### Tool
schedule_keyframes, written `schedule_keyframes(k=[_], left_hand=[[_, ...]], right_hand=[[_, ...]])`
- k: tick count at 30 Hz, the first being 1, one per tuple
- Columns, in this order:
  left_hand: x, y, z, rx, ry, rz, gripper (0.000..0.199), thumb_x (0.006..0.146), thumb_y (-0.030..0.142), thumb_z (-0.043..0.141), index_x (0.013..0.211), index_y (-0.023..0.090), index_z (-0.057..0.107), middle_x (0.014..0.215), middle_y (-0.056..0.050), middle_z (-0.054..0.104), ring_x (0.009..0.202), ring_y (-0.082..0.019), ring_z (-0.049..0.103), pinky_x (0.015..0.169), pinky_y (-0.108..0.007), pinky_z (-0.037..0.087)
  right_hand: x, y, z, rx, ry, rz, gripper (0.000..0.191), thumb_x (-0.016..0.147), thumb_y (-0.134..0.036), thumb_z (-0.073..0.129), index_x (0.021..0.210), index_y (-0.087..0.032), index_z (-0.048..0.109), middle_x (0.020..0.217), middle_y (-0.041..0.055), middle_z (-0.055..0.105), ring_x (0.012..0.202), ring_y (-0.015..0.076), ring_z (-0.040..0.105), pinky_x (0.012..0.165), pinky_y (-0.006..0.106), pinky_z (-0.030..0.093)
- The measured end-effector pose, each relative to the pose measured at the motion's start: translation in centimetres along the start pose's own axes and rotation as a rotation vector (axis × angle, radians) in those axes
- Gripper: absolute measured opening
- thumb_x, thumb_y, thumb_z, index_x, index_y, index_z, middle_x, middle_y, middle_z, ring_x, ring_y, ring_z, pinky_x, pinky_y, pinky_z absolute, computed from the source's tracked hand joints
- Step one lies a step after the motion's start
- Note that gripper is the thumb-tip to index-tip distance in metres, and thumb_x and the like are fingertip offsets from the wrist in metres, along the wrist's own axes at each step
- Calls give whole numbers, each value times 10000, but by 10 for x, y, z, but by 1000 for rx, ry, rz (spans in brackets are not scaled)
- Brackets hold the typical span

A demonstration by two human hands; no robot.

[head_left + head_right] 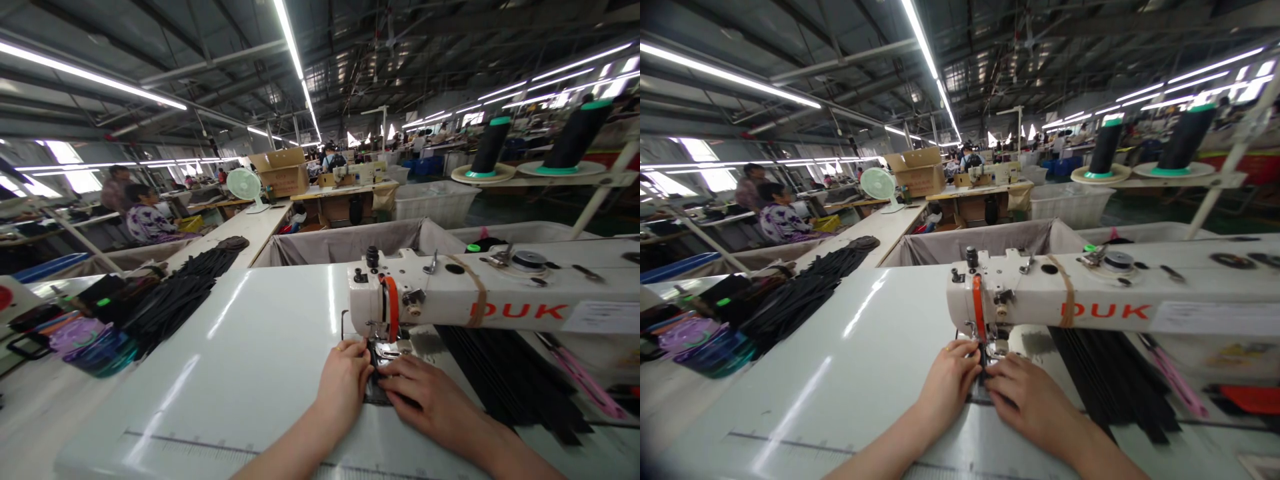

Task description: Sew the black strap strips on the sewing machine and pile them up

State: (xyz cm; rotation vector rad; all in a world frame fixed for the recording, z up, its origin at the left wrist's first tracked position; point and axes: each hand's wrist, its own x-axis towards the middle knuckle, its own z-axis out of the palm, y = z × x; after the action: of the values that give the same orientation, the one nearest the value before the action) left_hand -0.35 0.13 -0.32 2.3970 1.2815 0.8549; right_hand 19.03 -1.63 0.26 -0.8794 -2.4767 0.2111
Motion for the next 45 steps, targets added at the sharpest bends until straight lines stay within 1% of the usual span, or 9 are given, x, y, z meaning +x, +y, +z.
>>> schedule_keyframes(k=[2, 7, 12, 20, 26, 29, 36, 42, 45], left_hand=[[1, 1, -1, 18, -1, 3, 159, 887, 133, 563, 817, 173, 700, 1040, -60, 697, 993, -236, 590, 898, -402, 516], [1, 2, -1, 42, -2, 1, 157, 892, 139, 562, 829, 167, 702, 1021, -60, 702, 991, -227, 590, 904, -381, 519], [-1, 3, 1, 74, 0, -3, 201, 902, 123, 519, 834, 165, 703, 1073, -64, 696, 995, -234, 586, 906, -396, 518], [-3, 5, 4, 144, 7, 7, 207, 902, 119, 473, 886, 157, 676, 1104, -79, 674, 988, -237, 584, 906, -405, 520], [-6, -2, 26, 319, 10, 24, 253, 902, 102, 442, 1083, 123, 618, 1143, -127, 639, 1067, -263, 572, 912, -444, 517], [-5, -3, 32, 371, 12, 18, 283, 900, 84, 424, 1121, 113, 599, 1166, -137, 627, 1082, -268, 568, 914, -444, 513], [-3, -2, 26, 396, -52, 9, 297, 917, 122, 417, 1161, 99, 585, 1217, -165, 604, 1078, -291, 553, 885, -460, 511], [-3, 1, 20, 401, -93, 16, 267, 911, 129, 445, 1119, 89, 607, 1235, -152, 599, 1111, -285, 531, 946, -439, 483], [-3, 0, 21, 427, -99, 31, 276, 911, 125, 438, 1131, 86, 601, 1216, -155, 604, 1102, -286, 534, 934, -433, 485]], right_hand=[[0, 2, 3, -58, 19, 3, 243, 884, -134, 543, 1074, -215, 670, 1067, 59, 661, 979, 202, 602, 896, 364, 478], [3, 3, 7, -218, 45, 30, 244, 901, -142, 521, 1104, -186, 649, 976, 71, 668, 861, 210, 625, 731, 343, 528], [5, 5, 14, -325, 81, 21, 275, 921, -139, 459, 1139, -159, 627, 992, 95, 677, 824, 223, 634, 698, 366, 529], [3, 4, 15, -291, 67, 46, 268, 907, -126, 458, 1130, -156, 603, 941, 85, 659, 817, 218, 630, 698, 355, 521], [3, 4, 20, -267, 63, 63, 279, 902, -104, 432, 1125, -156, 593, 965, 100, 659, 843, 222, 636, 739, 373, 531], [3, 3, 21, -267, 66, 74, 281, 900, -94, 421, 1112, -160, 593, 927, 93, 657, 827, 219, 640, 733, 369, 533], [5, 1, 17, -253, 76, 68, 260, 879, -78, 435, 1066, -161, 595, 894, 83, 654, 782, 219, 643, 697, 363, 533], [5, 0, 16, -258, 65, 70, 236, 889, -89, 430, 1046, -155, 593, 906, 99, 659, 795, 226, 645, 716, 378, 531], [5, 0, 16, -251, 68, 68, 238, 887, -89, 428, 1047, -154, 592, 895, 98, 657, 791, 227, 643, 703, 372, 528]])
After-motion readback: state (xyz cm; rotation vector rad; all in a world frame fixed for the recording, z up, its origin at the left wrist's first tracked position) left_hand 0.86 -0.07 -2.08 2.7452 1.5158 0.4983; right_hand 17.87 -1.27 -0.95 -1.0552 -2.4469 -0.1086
